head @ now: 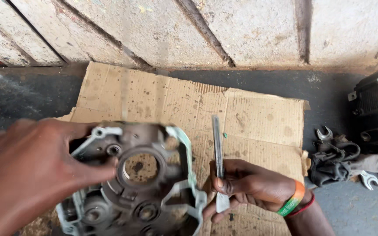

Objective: The person scrapes the gasket surface and interior of a motorcycle engine casing using a long metal tool.

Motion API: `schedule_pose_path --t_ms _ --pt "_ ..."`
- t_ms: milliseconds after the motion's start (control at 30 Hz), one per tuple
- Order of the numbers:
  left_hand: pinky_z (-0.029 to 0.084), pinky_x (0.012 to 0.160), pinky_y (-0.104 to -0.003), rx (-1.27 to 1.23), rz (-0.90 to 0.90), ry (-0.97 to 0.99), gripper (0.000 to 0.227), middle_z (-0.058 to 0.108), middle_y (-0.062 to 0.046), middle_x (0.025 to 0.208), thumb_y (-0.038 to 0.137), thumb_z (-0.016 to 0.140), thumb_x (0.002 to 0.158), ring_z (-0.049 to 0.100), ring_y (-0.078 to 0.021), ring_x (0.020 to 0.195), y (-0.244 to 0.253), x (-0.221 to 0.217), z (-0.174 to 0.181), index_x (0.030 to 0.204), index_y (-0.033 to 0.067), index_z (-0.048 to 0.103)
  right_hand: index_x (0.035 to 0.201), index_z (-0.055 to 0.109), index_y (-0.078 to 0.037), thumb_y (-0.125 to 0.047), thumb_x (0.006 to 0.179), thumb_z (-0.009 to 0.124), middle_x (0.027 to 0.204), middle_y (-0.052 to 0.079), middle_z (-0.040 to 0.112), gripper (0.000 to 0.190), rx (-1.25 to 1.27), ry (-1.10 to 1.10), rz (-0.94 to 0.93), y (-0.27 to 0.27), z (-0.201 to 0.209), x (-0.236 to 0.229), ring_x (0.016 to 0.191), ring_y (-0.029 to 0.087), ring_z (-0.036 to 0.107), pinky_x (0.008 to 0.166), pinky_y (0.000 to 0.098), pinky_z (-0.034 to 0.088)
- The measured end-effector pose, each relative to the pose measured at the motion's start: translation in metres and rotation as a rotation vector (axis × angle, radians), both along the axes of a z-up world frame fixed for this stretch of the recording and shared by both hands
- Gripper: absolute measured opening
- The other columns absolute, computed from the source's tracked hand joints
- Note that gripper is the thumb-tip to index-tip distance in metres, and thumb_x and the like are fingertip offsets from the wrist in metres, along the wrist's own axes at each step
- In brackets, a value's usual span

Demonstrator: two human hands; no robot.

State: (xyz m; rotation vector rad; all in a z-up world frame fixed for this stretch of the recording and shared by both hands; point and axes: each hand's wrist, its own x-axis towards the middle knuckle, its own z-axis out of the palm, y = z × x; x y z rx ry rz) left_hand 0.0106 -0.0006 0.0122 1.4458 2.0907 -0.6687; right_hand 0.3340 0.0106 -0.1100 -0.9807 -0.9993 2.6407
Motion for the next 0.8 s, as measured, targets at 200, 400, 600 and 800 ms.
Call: schedule_pose_path --t_ms 200,400,600,800 --pt "0.057 0.054 -0.028 -0.041 -0.392 -0.176 0.033 0.074 -0.001 0.080 0.032 0.083 0.084 0.064 -0.0100 0.060 0.023 0.052 0.029 0.112 0.0206 0.071 0.124 0.058 -0.001 -0.024 0.102 0.064 0.110 0.020 0.081 0.033 0.295 -0.054 0.138 -0.005 0.034 0.083 0.090 0.032 0.081 0.072 0.0432 0.068" --pt "0.061 0.067 -0.037 0.102 -0.993 -0.105 0.041 0.076 -0.014 0.093 0.033 0.090 0.076 0.074 -0.0267 0.085 0.103 0.124 0.006 0.089 -0.0042 0.077 0.116 0.054 -0.002 -0.016 0.106 0.059 0.098 0.023 0.078 0.018 0.559 0.062 -0.316 -0.033 0.066 0.131 0.083 0.035 0.079 0.068 0.0443 0.065" --pt "0.060 0.083 -0.043 0.088 -1.041 -0.128 0.044 0.074 -0.014 0.105 0.023 0.090 0.077 0.074 -0.0320 0.101 0.162 0.174 -0.024 0.106 -0.0045 0.071 0.107 0.051 -0.002 -0.008 0.110 0.053 0.087 0.027 0.074 0.006 0.703 0.257 -0.565 -0.018 0.092 0.121 0.076 0.038 0.076 0.065 0.0453 0.063" --pt "0.058 0.089 -0.044 0.108 -1.022 -0.177 0.050 0.069 -0.011 0.122 0.019 0.088 0.080 0.068 -0.0309 0.111 0.195 0.187 -0.059 0.123 0.0063 0.067 0.112 0.054 0.000 -0.009 0.111 0.048 0.102 0.026 0.072 0.011 0.534 0.314 -0.787 0.009 0.093 0.094 0.092 0.038 0.074 0.077 0.0412 0.063"
